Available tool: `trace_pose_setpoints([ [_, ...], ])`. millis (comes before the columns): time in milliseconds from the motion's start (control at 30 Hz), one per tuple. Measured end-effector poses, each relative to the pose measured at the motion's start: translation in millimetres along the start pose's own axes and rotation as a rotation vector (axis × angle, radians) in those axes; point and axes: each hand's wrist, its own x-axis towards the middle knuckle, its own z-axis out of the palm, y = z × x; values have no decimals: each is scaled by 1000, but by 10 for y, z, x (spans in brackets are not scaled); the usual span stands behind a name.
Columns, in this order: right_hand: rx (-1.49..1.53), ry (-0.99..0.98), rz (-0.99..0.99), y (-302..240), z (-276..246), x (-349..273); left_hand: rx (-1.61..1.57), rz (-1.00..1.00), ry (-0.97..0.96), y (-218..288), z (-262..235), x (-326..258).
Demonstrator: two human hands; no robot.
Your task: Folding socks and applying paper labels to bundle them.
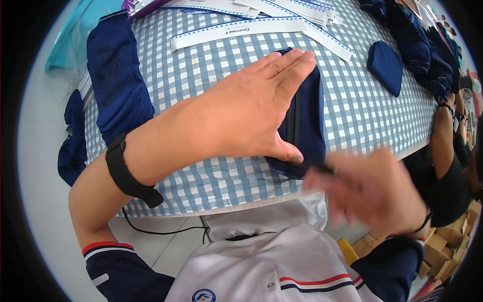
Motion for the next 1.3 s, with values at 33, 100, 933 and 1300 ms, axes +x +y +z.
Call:
trace_pose_setpoints([
  [33, 4, 42, 33, -86, -80, 168, -14, -28, -21, 5, -18, -4],
  [100, -23, 109, 60, -139, -233, 448, -29, -44, -42, 9, -33, 16],
  [933, -699, 640, -253, 1178, -2174, 720, -52, 59, -431, 292, -285, -138],
  [1300, -534, 493, 195, 947, -2061, 730, -75, 53, -418, 265, -303, -182],
])
